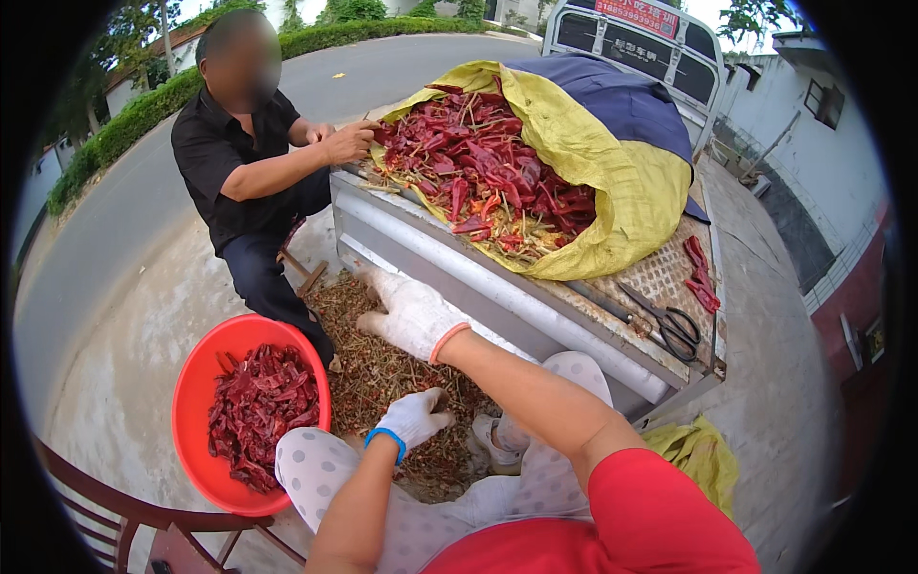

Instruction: The person sits on the ground and uses scissors to trim the stems off dried red peppers, placing the trimmed peppers into a red basin. A second person assists by handling a large sack of peppers on a nearby truck bed.

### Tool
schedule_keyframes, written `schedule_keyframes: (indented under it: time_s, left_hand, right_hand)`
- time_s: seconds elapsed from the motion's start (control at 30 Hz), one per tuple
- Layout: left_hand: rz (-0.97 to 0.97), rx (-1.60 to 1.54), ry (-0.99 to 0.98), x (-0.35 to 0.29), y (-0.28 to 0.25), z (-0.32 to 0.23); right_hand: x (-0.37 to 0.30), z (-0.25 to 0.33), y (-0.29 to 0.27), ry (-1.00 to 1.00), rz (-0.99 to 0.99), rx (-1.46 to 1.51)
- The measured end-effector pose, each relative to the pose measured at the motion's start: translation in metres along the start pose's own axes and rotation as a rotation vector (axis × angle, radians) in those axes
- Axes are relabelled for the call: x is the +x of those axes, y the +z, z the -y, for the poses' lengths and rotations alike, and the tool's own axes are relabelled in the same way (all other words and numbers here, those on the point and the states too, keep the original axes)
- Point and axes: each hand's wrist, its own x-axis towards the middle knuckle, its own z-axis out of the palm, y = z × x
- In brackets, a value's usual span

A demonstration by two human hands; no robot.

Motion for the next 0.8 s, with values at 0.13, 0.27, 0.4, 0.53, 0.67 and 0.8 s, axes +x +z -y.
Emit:
schedule_keyframes:
  time_s: [0.13, 0.27, 0.4, 0.53, 0.67, 0.8]
  left_hand:
    - [-0.049, -0.066, 0.022, 0.001, 0.000, 0.024]
    - [-0.032, 0.067, 0.005, 0.002, 0.001, 0.013]
    - [0.038, 0.053, 0.089, 0.012, 0.011, 0.012]
    - [0.032, 0.041, 0.090, 0.011, 0.007, 0.010]
    - [-0.004, 0.057, 0.076, 0.010, 0.003, 0.012]
    - [0.016, 0.031, 0.070, 0.007, 0.005, 0.015]
  right_hand:
    - [0.032, -0.110, -0.094, 0.019, -0.307, -0.552]
    - [0.019, -0.163, -0.169, 0.117, -0.177, -1.084]
    - [0.017, -0.185, -0.173, 0.096, -0.191, -1.127]
    - [0.025, -0.181, -0.175, 0.011, 0.064, -1.307]
    - [0.023, -0.191, -0.177, -0.086, -0.045, -1.288]
    - [0.023, -0.185, -0.174, -0.056, 0.138, -1.416]
